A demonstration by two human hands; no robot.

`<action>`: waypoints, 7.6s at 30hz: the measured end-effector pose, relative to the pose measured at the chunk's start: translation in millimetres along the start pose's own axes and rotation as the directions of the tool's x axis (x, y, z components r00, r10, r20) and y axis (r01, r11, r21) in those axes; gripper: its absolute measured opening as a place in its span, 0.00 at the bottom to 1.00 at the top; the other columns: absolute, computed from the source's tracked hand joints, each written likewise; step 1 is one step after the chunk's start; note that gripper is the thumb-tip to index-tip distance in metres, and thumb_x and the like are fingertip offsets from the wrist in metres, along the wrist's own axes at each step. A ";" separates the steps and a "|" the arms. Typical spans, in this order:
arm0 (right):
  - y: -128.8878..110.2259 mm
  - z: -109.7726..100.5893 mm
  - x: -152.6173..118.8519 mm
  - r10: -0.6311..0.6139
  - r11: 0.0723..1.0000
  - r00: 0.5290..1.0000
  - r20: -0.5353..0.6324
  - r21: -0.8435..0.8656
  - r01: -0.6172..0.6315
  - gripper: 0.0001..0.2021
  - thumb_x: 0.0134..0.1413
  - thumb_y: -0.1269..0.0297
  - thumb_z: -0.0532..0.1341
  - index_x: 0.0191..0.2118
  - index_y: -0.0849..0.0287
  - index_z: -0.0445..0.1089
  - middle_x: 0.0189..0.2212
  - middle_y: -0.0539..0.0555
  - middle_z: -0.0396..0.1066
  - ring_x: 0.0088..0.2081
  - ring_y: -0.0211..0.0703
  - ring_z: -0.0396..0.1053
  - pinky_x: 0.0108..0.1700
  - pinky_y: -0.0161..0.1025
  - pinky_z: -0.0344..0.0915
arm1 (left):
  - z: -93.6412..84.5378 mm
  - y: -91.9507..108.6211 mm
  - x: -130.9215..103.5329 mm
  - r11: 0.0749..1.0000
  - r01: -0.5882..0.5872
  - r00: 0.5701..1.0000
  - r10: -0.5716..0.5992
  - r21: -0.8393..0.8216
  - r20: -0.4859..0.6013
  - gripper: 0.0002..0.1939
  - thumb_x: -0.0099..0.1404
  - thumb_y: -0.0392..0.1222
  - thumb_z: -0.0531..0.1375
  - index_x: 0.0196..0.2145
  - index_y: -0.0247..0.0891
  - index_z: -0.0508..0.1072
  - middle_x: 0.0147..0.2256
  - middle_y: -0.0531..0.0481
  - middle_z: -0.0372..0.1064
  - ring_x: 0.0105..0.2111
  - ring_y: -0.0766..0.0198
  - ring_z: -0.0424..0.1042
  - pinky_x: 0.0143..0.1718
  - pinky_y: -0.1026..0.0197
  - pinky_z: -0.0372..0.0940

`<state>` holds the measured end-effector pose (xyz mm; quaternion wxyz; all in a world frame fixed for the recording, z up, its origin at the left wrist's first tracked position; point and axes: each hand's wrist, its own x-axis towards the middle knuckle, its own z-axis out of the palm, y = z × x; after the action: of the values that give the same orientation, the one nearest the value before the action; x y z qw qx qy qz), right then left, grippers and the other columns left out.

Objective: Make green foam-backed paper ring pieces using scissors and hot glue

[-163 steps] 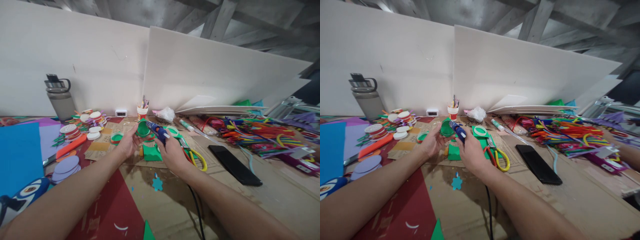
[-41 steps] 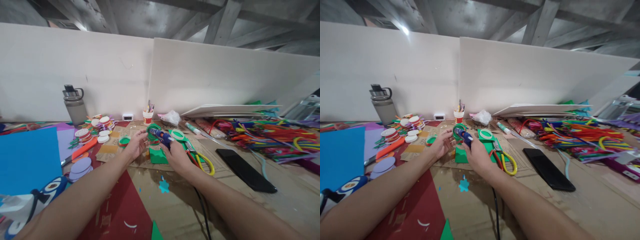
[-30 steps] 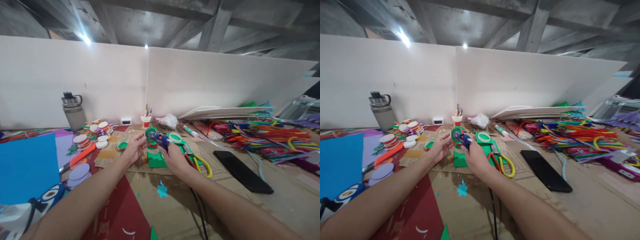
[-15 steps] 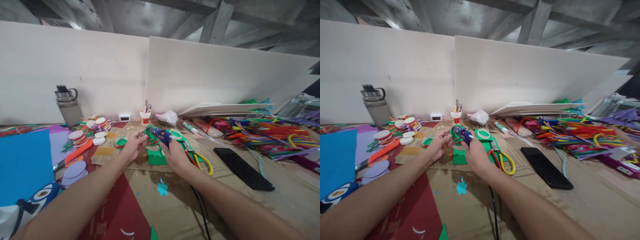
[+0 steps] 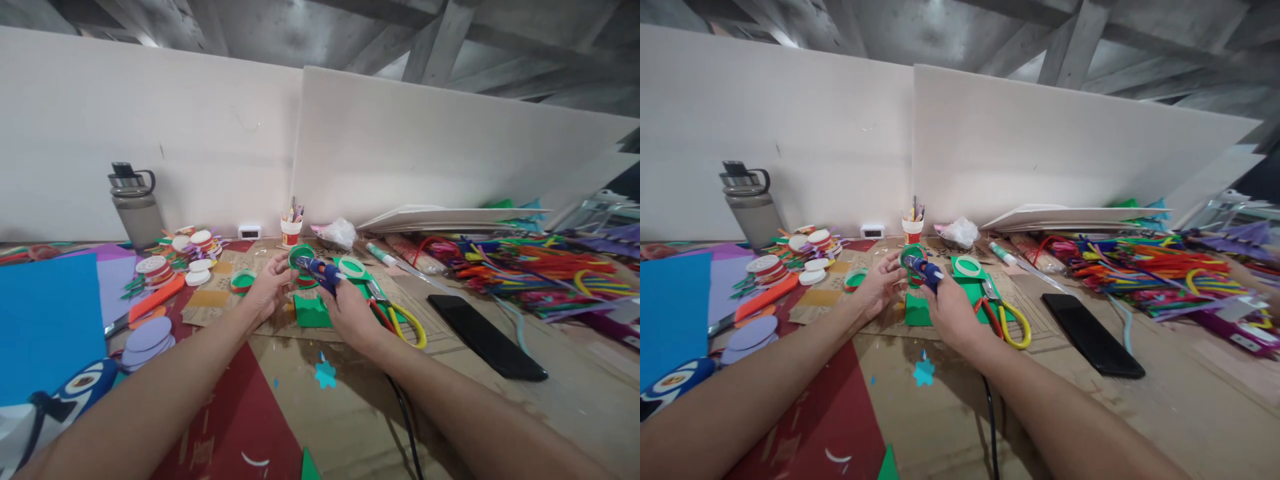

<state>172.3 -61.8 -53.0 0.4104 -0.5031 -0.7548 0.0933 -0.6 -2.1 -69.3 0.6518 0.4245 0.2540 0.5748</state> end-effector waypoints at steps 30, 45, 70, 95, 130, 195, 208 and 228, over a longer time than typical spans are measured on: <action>0.6 0.6 -0.7 0.038 0.998 0.998 -0.043 -0.041 -0.040 0.18 0.61 0.61 0.52 0.50 0.65 0.68 0.41 0.66 0.74 0.46 0.58 0.73 0.46 0.47 0.68 | 2.0 -1.4 0.4 0.999 0.006 0.999 -0.008 -0.037 -0.052 0.20 0.50 0.37 0.71 0.41 0.34 0.73 0.32 0.51 0.75 0.26 0.69 0.73 0.29 0.67 0.71; -0.6 -2.0 -0.2 0.054 0.997 0.997 -0.063 -0.049 -0.058 0.18 0.61 0.60 0.51 0.50 0.65 0.67 0.42 0.67 0.74 0.46 0.58 0.73 0.47 0.48 0.68 | 4.5 -1.0 -2.0 0.998 0.004 0.999 -0.006 -0.055 -0.040 0.25 0.50 0.34 0.71 0.46 0.36 0.71 0.31 0.52 0.74 0.27 0.68 0.73 0.26 0.67 0.69; -2.0 0.0 -1.7 0.010 1.000 1.000 -0.001 -0.015 -0.010 0.16 0.61 0.63 0.52 0.52 0.63 0.66 0.43 0.65 0.74 0.47 0.56 0.72 0.47 0.47 0.67 | -2.0 -2.2 3.4 0.998 0.033 0.999 -0.034 -0.059 -0.030 0.17 0.54 0.44 0.70 0.38 0.36 0.71 0.32 0.50 0.76 0.27 0.68 0.75 0.30 0.66 0.71; 4.7 -0.3 1.0 -0.010 1.000 0.995 -0.101 -0.028 0.008 0.17 0.61 0.63 0.53 0.53 0.61 0.66 0.42 0.64 0.74 0.44 0.55 0.73 0.45 0.47 0.69 | 5.4 0.0 -2.4 0.999 0.007 0.998 -0.010 -0.048 -0.062 0.20 0.50 0.38 0.71 0.37 0.36 0.68 0.30 0.51 0.76 0.27 0.65 0.76 0.31 0.63 0.72; 7.3 3.7 -0.3 -0.061 0.997 0.997 -0.050 0.033 0.063 0.17 0.61 0.63 0.53 0.52 0.64 0.66 0.44 0.66 0.74 0.47 0.56 0.72 0.47 0.49 0.69 | 0.2 0.1 1.0 0.990 0.009 1.000 -0.005 -0.141 0.029 0.15 0.56 0.37 0.68 0.40 0.36 0.70 0.37 0.49 0.75 0.33 0.64 0.76 0.36 0.60 0.74; 14.5 5.1 1.1 -0.131 0.991 0.990 -0.048 -0.015 0.131 0.15 0.62 0.62 0.53 0.52 0.61 0.64 0.45 0.62 0.72 0.46 0.52 0.71 0.48 0.48 0.67 | -2.2 -1.2 4.4 0.993 0.020 1.000 -0.020 -0.118 -0.005 0.11 0.59 0.43 0.66 0.38 0.35 0.73 0.33 0.48 0.76 0.31 0.64 0.76 0.36 0.59 0.75; 16.3 8.6 1.9 -0.147 0.987 0.980 -0.136 -0.081 0.137 0.15 0.62 0.64 0.52 0.51 0.62 0.66 0.46 0.65 0.71 0.50 0.55 0.69 0.54 0.54 0.64 | 7.9 -1.1 -0.1 0.998 -0.042 0.992 0.037 -0.045 -0.119 0.12 0.55 0.38 0.68 0.36 0.34 0.71 0.29 0.50 0.75 0.26 0.66 0.75 0.35 0.58 0.74; 11.6 6.4 2.6 -0.099 0.995 0.986 -0.133 -0.031 0.096 0.17 0.61 0.64 0.52 0.52 0.63 0.65 0.48 0.66 0.71 0.51 0.55 0.69 0.53 0.51 0.65 | 11.4 -4.2 -2.3 0.997 -0.077 0.993 0.075 -0.026 -0.097 0.15 0.52 0.38 0.70 0.33 0.35 0.68 0.27 0.50 0.75 0.29 0.61 0.76 0.39 0.53 0.73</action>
<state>175.3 -52.4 -62.2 0.4581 -0.4758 -0.7502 0.0298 10.5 -7.3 -67.4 0.6227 0.3961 0.2600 0.6226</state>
